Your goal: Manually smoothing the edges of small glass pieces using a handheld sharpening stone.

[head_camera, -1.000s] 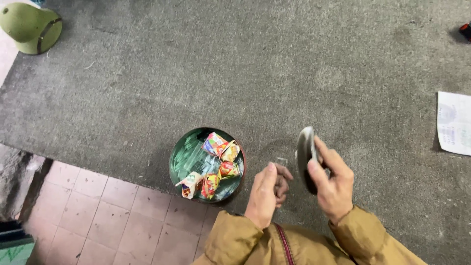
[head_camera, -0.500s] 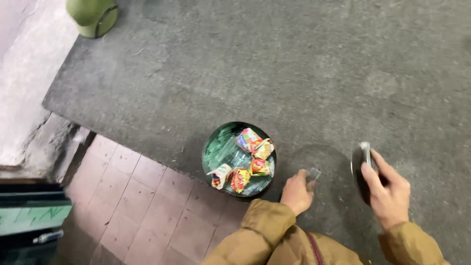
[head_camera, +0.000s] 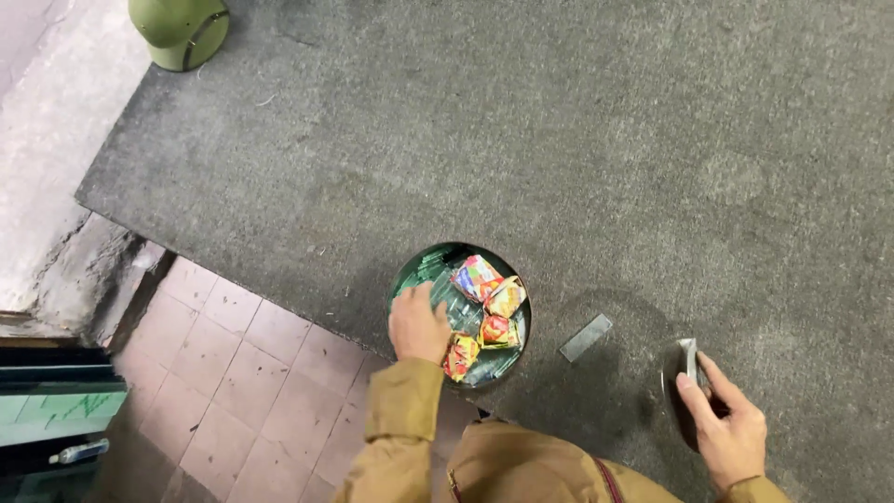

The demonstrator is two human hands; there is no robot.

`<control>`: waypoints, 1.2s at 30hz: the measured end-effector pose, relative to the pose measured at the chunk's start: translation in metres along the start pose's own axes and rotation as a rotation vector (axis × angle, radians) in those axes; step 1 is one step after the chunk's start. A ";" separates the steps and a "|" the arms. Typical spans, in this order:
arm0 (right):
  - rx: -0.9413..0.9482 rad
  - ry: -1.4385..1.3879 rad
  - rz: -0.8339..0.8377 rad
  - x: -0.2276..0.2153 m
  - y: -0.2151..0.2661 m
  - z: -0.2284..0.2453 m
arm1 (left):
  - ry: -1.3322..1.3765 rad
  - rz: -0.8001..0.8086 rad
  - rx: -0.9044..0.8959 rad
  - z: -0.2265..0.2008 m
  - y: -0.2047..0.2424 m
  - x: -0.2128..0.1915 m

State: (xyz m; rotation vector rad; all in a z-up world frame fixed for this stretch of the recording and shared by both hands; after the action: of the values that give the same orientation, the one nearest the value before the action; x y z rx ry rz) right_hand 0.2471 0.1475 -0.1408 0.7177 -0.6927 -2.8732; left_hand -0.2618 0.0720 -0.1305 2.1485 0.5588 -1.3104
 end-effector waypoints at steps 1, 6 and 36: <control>-0.005 0.098 0.004 0.001 -0.006 -0.012 | -0.156 0.070 -0.055 0.026 -0.012 0.009; 0.030 0.159 0.033 0.014 -0.005 -0.008 | -0.226 0.031 -0.052 0.032 -0.015 0.020; -0.505 0.114 0.166 0.044 0.028 0.099 | 1.273 0.395 -0.238 -0.088 0.094 -0.039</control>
State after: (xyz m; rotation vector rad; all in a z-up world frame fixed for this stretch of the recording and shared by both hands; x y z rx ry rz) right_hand 0.1617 0.1537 -0.0692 0.6973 -0.0004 -2.6549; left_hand -0.1635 0.0554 -0.0399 2.4749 0.6290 0.4433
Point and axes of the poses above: each hand's wrist, its own y-axis away from the middle knuckle, its own x-axis out of the palm, z = x × y, the point moved 10 cm from there along -y, towards the middle knuckle, and after that the axes turned 7 degrees about z, right-handed, at the moved point
